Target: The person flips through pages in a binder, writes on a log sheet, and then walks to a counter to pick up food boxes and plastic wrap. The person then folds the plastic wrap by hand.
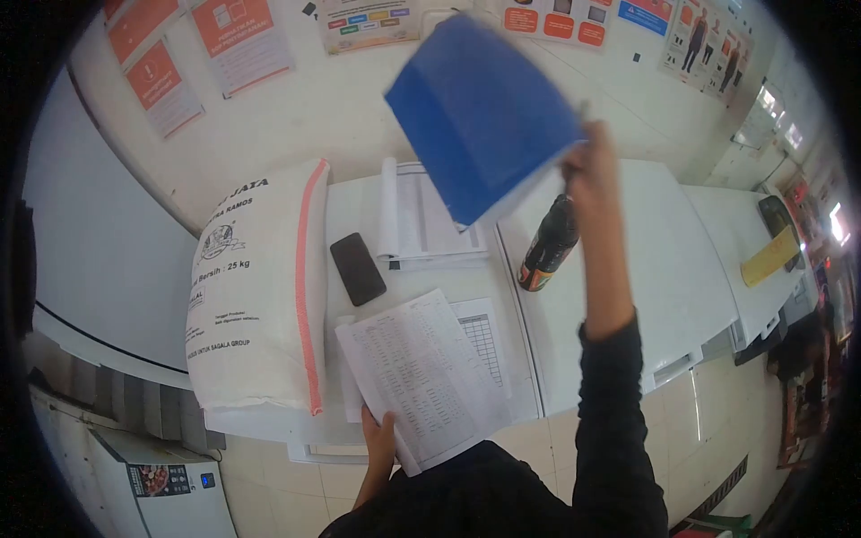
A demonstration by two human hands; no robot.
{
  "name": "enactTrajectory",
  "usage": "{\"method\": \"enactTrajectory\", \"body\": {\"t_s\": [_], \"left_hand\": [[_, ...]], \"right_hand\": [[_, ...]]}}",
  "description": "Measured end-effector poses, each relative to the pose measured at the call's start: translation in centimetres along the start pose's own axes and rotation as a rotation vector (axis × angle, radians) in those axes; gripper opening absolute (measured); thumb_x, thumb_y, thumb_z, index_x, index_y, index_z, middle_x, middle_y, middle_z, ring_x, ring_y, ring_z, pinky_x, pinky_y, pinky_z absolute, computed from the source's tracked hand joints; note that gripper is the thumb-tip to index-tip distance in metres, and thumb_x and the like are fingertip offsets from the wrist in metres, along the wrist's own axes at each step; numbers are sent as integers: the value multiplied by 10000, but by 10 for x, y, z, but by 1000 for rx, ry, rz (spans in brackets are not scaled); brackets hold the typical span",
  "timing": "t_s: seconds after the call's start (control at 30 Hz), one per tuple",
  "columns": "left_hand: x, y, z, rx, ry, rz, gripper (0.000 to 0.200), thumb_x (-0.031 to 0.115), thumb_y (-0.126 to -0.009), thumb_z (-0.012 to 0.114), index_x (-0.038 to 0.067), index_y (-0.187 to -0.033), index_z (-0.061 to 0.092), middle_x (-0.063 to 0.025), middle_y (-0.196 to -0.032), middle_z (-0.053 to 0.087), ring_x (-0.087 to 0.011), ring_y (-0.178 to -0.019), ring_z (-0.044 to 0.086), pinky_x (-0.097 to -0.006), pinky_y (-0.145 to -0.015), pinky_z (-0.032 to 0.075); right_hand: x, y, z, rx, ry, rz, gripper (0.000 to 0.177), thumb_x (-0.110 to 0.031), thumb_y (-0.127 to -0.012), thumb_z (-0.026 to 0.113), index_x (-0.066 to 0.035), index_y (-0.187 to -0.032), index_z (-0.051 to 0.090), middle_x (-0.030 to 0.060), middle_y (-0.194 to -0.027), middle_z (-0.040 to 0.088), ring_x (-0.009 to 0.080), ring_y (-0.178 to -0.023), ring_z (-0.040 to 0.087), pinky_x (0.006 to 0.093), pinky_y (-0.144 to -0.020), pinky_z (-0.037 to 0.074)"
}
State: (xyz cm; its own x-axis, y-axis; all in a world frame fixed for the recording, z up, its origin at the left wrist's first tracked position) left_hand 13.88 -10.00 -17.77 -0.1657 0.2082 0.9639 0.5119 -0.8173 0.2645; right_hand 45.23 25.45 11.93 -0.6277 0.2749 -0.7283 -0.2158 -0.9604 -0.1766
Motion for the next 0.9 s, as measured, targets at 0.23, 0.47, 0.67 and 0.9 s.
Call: {"method": "enactTrajectory", "body": {"t_s": [0.23, 0.47, 0.67, 0.9], "left_hand": [[-6, -17, 20, 16, -222, 83, 473, 37, -811, 542, -57, -1182, 265, -255, -1108, 458, -303, -1076, 469, -373, -958, 338], [43, -54, 50, -233, -885, 162, 497, 115, -797, 597, -75, -1183, 348, -287, -1168, 426, -416, -1142, 371, -446, -983, 301], [145, -129, 76, -3, -992, 591, 554, 155, -777, 636, -48, -1229, 388, -244, -1261, 359, -374, -1195, 316, -454, -999, 278], [166, -321, 139, 86, -848, 609, 577, 270, -760, 666, -82, -1152, 431, -281, -1158, 460, -425, -1065, 465, -446, -913, 394]], "right_hand": [[-256, 95, -145, 110, 23, -375, 120, -160, -891, 525, -74, -808, 533, -18, -673, 538, 48, -507, 392, 183, -515, 402], [-234, 158, -239, 529, 1070, -588, 325, -136, -879, 513, -8, -1178, 525, 32, -895, 571, 77, -718, 477, 219, -596, 390], [-42, 194, -308, 92, 1870, -184, 359, 13, -735, 525, 41, -1093, 537, 198, -888, 587, 292, -827, 593, 368, -719, 454], [24, 219, -302, -52, 1830, 50, 431, -27, -706, 588, 2, -1115, 453, 187, -1000, 541, 345, -856, 570, 381, -717, 468]]}}
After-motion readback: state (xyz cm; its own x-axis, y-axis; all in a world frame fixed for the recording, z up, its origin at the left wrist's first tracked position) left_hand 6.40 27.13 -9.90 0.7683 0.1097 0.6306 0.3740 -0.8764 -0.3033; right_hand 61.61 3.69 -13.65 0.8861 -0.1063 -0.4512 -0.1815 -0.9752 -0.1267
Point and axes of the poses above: each hand's wrist, its own y-axis away from the middle knuckle, its own z-axis out of the palm, x = y × z, the point moved 9 cm from there along -y, towards the middle knuckle
